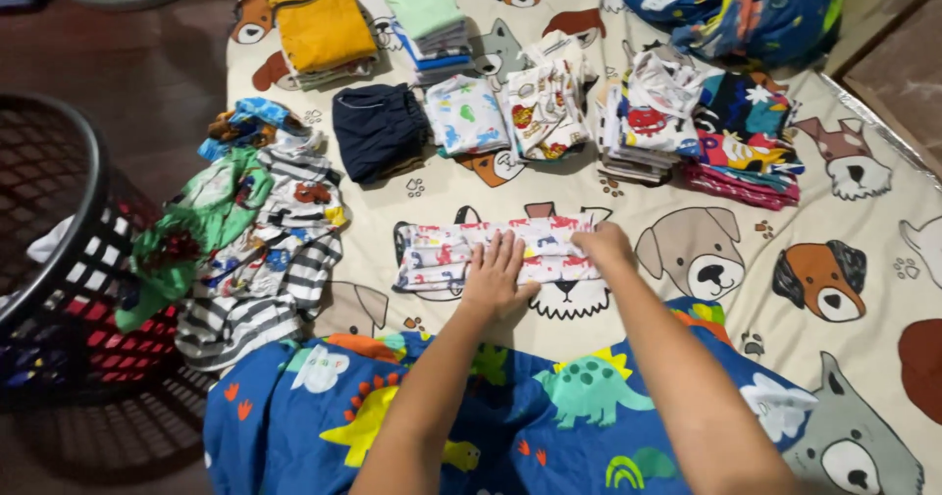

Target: The person folds baby clothes by hand on a bed, taking items from a pile and flattening them. They fold each piece into a small rectangle and place them onto organized stacks.

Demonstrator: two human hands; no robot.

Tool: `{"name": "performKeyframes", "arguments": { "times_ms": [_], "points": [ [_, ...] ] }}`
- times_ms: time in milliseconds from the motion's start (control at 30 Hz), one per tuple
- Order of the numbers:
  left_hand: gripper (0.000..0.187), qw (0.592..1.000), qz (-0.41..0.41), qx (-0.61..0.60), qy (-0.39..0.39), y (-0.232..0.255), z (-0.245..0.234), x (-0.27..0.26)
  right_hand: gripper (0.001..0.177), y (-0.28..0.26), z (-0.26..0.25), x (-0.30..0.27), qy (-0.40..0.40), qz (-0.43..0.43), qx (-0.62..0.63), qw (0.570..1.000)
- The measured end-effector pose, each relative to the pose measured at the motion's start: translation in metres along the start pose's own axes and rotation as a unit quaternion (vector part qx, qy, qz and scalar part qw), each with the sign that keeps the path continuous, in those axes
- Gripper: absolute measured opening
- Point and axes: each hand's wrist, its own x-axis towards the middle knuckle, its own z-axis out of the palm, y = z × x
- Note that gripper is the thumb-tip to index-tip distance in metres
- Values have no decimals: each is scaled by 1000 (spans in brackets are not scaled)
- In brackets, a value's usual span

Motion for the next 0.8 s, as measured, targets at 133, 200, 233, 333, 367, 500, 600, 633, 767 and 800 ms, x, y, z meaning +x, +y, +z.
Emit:
{"name": "performKeyframes", "arguments": {
  "times_ms": [133,200,233,333,367,500,600,633,767,800],
  "points": [
    [75,999,23,-34,27,-31,10,26,37,-10,20,11,8,-39,158,987],
    [67,876,-213,-432,21,-35,-17,35,32,-18,44,23,-65,-100,395,911],
    [67,875,-214,-433,22,-48,-27,42,32,-42,46,12,-66,-101,393,911],
    [57,723,-307,-607,121,-79,-67,45,40,-103,53,-24,-146,-94,387,906],
    [51,699,-356,-613,99,-83,-88,35,41,-118,56,-37,-196,-99,403,888],
    [29,745,-371,-543,111,-153,-63,12,35,-147,75,-62,-307,-162,466,814],
    [18,756,-318,-555,140,-168,-58,-4,30,-132,105,-61,-81,-335,309,886],
    [18,756,-319,-554,139,-160,-69,-10,30,-131,104,-69,-81,-334,310,886],
    [25,829,-349,-405,163,-144,-81,-19,46,-120,114,-79,-16,-442,74,894],
    [31,867,-353,-299,186,-145,-77,-19,50,-116,122,-77,-3,-475,40,879]
  ]
}}
